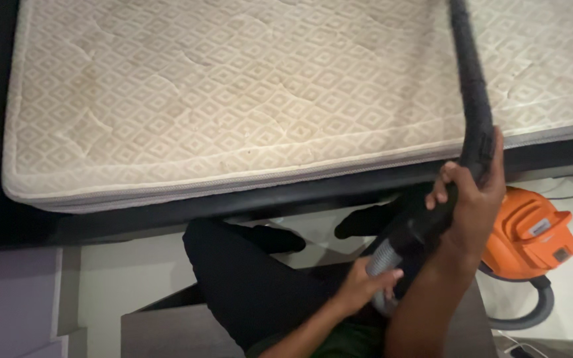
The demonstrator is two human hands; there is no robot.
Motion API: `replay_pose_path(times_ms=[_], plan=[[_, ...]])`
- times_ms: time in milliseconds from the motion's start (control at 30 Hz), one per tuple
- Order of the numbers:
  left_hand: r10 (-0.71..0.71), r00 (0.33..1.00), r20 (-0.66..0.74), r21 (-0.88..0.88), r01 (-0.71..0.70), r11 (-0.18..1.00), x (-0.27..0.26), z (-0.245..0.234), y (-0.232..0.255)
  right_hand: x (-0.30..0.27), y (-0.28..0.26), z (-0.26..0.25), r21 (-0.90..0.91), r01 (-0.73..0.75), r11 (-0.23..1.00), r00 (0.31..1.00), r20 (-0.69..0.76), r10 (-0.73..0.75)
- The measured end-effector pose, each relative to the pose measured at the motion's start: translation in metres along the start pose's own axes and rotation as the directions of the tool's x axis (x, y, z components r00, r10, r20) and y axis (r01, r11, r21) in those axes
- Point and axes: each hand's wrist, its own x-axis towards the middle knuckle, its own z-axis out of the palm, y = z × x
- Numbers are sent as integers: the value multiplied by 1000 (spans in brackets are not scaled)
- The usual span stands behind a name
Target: The person uses a vacuum cleaner with a long nozzle attachment to clean the surface of a mattress. They move the nozzle back and forth across the mattress, covering different sections systematically.
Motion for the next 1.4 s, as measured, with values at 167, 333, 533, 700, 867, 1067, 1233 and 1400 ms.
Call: replay_pose_path(times_ms=[167, 333, 533, 700, 867, 1067, 1233, 1400], plan=[[-26, 999, -36, -105, 22, 994, 2, -1, -5, 1, 3, 31, -142, -26, 989, 995, 88, 39], [27, 998, -49, 22, -26, 999, -12, 0, -4, -1, 3, 41, -91, -193, 977, 918, 335, 212], [109, 994, -16, 174, -105, 979, -18, 8, 3, 3, -1, 26, -7, -293, 956, 914, 292, 282], [66, 996, -54, -11, -67, 998, -4, 5, 0, 3, -1, 32, -77, -55, 995, 988, 142, 66], [112, 992, -63, -121, -119, 986, 0, 4, -10, -4, 2, 58, -184, -74, 980, 952, 279, 124], [166, 983, -75, 78, -160, 984, -15, 7, -1, -2, -1, 56, -67, -358, 931, 816, 462, 347], [107, 992, -65, 124, -99, 987, -18, 9, 7, -1, 0, 43, -58, -263, 963, 906, 328, 267], [95, 992, -87, -97, -103, 990, -6, 4, 0, 1, 8, 55, -125, -52, 991, 972, 219, 78]])
